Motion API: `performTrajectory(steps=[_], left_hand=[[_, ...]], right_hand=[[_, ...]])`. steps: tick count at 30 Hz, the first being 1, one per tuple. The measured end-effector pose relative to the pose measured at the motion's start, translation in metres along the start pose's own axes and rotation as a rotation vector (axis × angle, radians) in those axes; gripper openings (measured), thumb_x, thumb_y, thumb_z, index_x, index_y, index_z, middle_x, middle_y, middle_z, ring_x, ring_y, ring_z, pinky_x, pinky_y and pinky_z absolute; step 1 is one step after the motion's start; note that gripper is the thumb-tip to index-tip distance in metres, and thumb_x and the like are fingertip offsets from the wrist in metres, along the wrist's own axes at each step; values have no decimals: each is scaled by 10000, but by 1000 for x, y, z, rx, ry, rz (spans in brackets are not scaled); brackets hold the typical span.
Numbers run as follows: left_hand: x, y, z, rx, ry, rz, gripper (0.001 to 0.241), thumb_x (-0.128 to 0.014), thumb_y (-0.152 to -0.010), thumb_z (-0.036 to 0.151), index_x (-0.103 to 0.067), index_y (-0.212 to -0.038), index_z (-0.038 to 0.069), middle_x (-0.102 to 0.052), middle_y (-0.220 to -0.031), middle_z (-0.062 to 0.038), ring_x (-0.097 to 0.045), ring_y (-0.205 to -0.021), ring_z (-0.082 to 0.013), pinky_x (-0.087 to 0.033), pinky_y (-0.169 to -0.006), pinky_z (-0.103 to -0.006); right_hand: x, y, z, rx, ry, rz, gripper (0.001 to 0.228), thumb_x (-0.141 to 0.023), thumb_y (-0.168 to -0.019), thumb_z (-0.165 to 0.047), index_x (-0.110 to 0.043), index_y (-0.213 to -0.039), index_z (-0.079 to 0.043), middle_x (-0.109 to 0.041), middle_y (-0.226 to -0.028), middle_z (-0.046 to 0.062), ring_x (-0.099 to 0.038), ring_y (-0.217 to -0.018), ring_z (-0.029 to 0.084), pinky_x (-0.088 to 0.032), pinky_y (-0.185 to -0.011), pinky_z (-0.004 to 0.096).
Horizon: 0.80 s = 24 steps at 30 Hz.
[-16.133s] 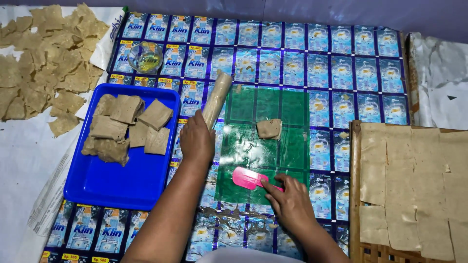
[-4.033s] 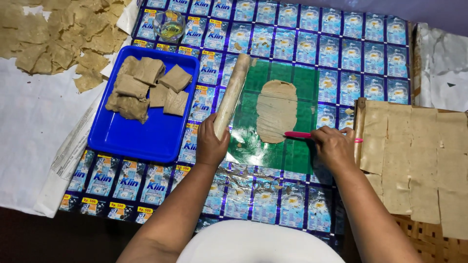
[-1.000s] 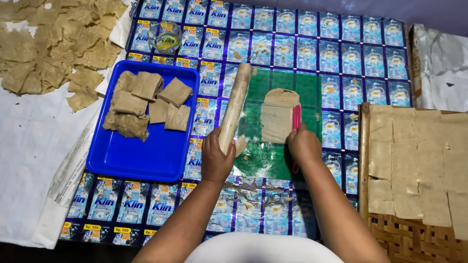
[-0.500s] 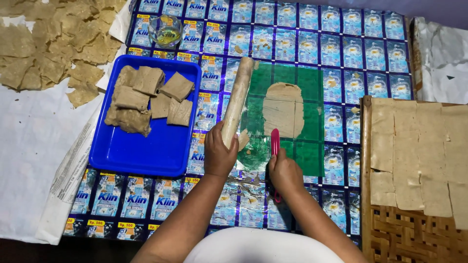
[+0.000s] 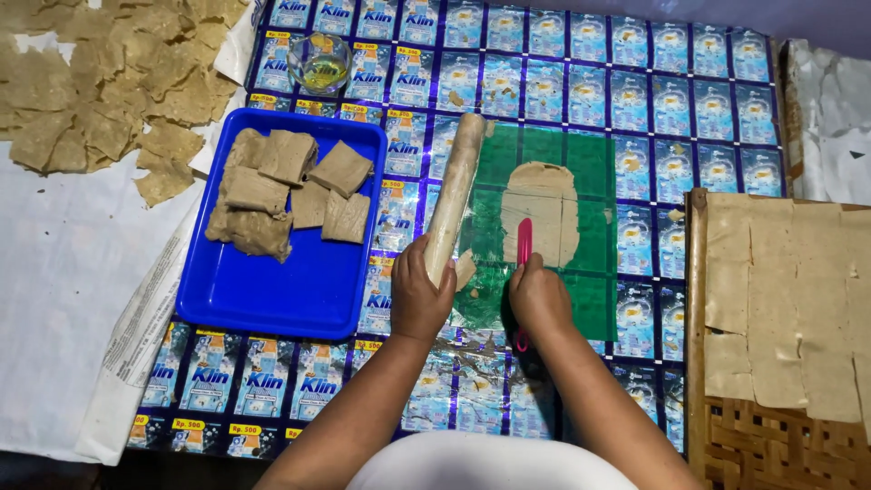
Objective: Rolling out dough with a rolling pin and cutting it into rectangular pieces.
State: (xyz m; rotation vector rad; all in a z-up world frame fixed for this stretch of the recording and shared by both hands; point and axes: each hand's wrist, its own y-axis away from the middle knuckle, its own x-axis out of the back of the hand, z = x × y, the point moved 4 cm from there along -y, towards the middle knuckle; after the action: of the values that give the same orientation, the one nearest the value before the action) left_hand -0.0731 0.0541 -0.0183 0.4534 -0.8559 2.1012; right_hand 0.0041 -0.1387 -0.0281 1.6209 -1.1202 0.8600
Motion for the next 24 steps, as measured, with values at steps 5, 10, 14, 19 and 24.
performTrajectory(steps=[5,10,14,19,24], left_hand=[[-2,-1,-3,29,2,-26,483,-703,-915,226,-552,-1327,23,-620,-1245,-170,-639,-1095,-356,-514,-956,-457],[-3,-1,-3,22,-11,-21,482,-708,-912,225,-555,-1322,24,-621,-1248,-172,-637,-1104,-363,-515,-957,-462],[-3,-3,-1,15,5,-15,478,-706,-911,214,-554,-1319,18,-623,-1234,-179,-639,-1082,-370,-520,-945,-466],[-4,-3,0,28,8,-19,477,-705,-912,207,-554,-1324,20,-624,-1238,-176,-639,-1079,-364,-523,-942,-467],[5,-8,15,49,-20,-110,498,-678,-912,150,-491,-1340,-24,-599,-1266,-202,-588,-1154,-357,-490,-991,-469]], right_hand=[[4,-44,-2,32,19,43,330,-365,-1031,-340,-535,-1085,-62,-723,-885,288,-725,-917,518,-586,-796,600],[13,-78,4,65,13,55,343,-376,-1017,-342,-543,-1093,-52,-723,-895,290,-724,-914,524,-589,-778,605],[55,-47,18,26,33,51,394,-396,-1050,-372,-579,-1238,-76,-720,-1013,307,-697,-1015,535,-560,-829,639],[109,42,34,-130,85,50,461,-325,-1104,-361,-481,-1521,-241,-648,-1225,259,-650,-1127,528,-534,-910,649],[78,83,80,-48,440,156,468,-589,-939,-212,-643,-1386,-342,-642,-847,96,-648,-524,266,-494,-435,427]])
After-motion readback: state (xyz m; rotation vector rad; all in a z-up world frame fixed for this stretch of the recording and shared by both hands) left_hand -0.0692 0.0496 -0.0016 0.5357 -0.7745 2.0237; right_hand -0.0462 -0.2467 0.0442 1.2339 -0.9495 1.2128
